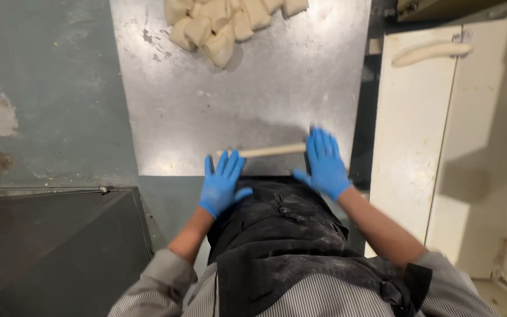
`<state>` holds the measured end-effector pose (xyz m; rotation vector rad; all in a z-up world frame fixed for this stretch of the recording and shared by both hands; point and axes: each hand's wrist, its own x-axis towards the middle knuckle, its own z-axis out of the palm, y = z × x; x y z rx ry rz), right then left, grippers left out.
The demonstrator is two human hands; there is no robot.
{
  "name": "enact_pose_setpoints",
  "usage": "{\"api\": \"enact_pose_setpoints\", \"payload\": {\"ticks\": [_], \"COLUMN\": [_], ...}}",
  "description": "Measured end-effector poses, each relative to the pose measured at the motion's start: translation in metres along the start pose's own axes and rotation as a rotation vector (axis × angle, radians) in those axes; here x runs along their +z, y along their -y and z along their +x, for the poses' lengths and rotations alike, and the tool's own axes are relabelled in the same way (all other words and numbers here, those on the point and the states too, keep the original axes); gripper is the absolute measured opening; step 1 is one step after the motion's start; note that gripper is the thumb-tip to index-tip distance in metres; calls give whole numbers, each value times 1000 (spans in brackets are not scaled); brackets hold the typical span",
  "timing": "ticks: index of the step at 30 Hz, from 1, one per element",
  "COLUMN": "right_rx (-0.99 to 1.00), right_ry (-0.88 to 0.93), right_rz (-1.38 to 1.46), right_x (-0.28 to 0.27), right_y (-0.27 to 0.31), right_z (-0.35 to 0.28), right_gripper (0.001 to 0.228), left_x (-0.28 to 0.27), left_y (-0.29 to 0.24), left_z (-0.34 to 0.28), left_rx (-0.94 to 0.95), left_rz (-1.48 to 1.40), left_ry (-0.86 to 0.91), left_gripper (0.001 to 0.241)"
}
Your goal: Shaping pieces of dough into long strips using a molding machine and manual rolling on a table, then placing them on a tray.
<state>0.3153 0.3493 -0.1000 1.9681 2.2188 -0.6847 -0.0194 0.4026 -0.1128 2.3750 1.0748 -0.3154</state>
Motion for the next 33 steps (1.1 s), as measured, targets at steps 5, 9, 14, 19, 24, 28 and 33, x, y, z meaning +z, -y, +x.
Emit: {"api": "enact_pose_setpoints", "payload": {"ticks": [5, 9, 14, 19, 24, 28, 33], "right_rx": [154, 226, 465, 572, 957, 1210, 1387], "right_ry": [-203, -435, -668, -861, -908, -991, -1013], "right_rz": [25, 200, 366, 341, 396, 395, 540], "right_x": [-51, -89, -77, -27, 63, 126, 131], "right_y": [-22, -28, -40, 5, 87, 156, 231], "right_z": [112, 136, 69, -94, -265, -377, -478], "right_gripper": [110, 92, 65, 58, 55, 54, 52], "left_x": [-49, -97, -94, -54, -31, -60, -91], "left_y": [43, 56, 45, 37, 27, -71, -281], "left_z": [72, 128, 163, 192, 206, 163, 19], "left_rx": [128, 213, 456, 431, 130, 394, 689], "left_rz": [69, 60, 14, -120, -841, -647, -52], "left_ry": [-297, -281, -171, -321, 293, 769, 822], "left_gripper": [105, 109, 76, 26, 29, 31, 42]}}
